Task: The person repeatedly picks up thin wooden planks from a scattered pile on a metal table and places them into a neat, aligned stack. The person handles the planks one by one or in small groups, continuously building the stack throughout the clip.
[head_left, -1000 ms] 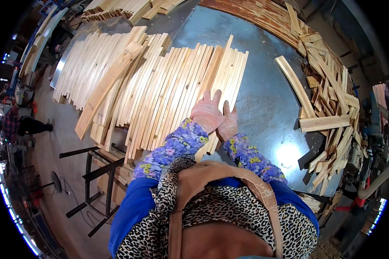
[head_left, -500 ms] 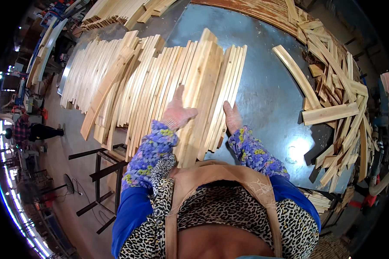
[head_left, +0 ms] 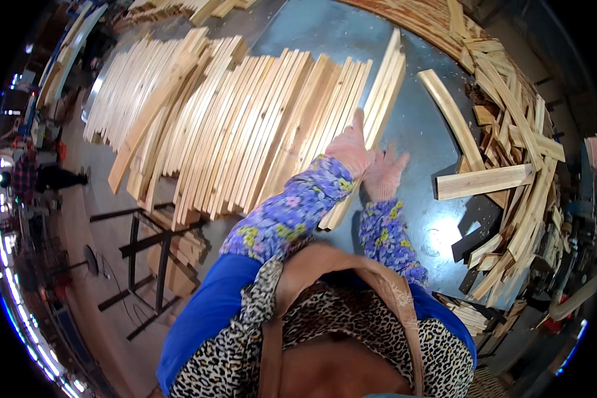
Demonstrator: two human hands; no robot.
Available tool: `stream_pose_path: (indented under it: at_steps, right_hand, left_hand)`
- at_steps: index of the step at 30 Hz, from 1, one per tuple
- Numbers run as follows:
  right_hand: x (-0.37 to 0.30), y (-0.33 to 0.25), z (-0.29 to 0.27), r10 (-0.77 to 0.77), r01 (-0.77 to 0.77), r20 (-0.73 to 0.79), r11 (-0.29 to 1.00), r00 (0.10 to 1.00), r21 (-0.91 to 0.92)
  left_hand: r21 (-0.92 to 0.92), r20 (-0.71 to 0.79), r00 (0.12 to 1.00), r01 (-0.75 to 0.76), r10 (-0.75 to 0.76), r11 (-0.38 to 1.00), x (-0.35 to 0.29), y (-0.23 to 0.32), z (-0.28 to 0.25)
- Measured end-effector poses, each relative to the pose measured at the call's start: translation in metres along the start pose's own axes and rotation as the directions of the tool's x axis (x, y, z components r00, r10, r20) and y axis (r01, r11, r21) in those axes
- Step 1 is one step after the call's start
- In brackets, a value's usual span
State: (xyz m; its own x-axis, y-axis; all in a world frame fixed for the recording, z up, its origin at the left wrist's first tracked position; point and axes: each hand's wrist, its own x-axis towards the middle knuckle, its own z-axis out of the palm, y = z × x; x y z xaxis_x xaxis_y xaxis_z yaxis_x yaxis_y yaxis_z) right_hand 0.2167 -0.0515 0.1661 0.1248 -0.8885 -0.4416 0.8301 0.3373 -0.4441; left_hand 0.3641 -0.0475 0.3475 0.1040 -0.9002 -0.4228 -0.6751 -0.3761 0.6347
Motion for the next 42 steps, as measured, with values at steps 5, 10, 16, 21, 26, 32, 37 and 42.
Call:
stream_pose_path:
  at_steps: [5,10,16,21,26,32,37,42]
  right_hand:
    - [0.013,0.025,-0.004,0.145,-0.121,0.038,0.919,0.989,-0.375]
    - [0.026,0.035,0.022,0.278,-0.205,0.038,0.785,0.96,-0.584]
    - [0.073,0.003,0.007,0.252,0.034,-0.012,-0.175,0.968,-0.984]
    - [0.085,0.013,-0.021,0.201,-0.102,-0.11,-0.046,0.973,-0.994]
    - [0.079,0.008,-0.029,0.177,0.024,0.026,0.012,0.984,-1.0]
    - [0.085,0.0,-0.033,0.268,-0.007,0.006,0.051,0.963,-0.999]
    - [0.075,0.008,-0.01,0.255,-0.041,-0.027,0.05,0.967,-0.998]
    - [0.068,0.028,0.017,0.285,-0.085,-0.067,0.052,0.956,-0.995]
  left_hand:
    - [0.132,-0.188,0.91,-0.35,0.37,0.927,-0.045,-0.104,0.042]
    - [-0.355,-0.61,0.73,0.093,-0.306,0.93,-0.154,-0.221,0.042]
    - [-0.94,0.029,0.864,0.195,-0.503,0.279,-0.2,-0.259,0.059]
    - [-0.965,-0.168,0.852,-0.039,-0.496,0.26,-0.167,-0.271,0.086]
    - [-0.771,-0.229,0.864,0.121,-0.448,0.625,-0.163,-0.287,0.101]
    - [-0.089,-0.339,0.924,0.156,-0.177,0.984,-0.188,-0.287,0.086]
    - [-0.199,-0.253,0.961,0.066,-0.116,0.978,-0.205,-0.277,0.081]
    - [-0.242,-0.571,0.779,0.141,-0.258,0.96,-0.218,-0.304,0.06]
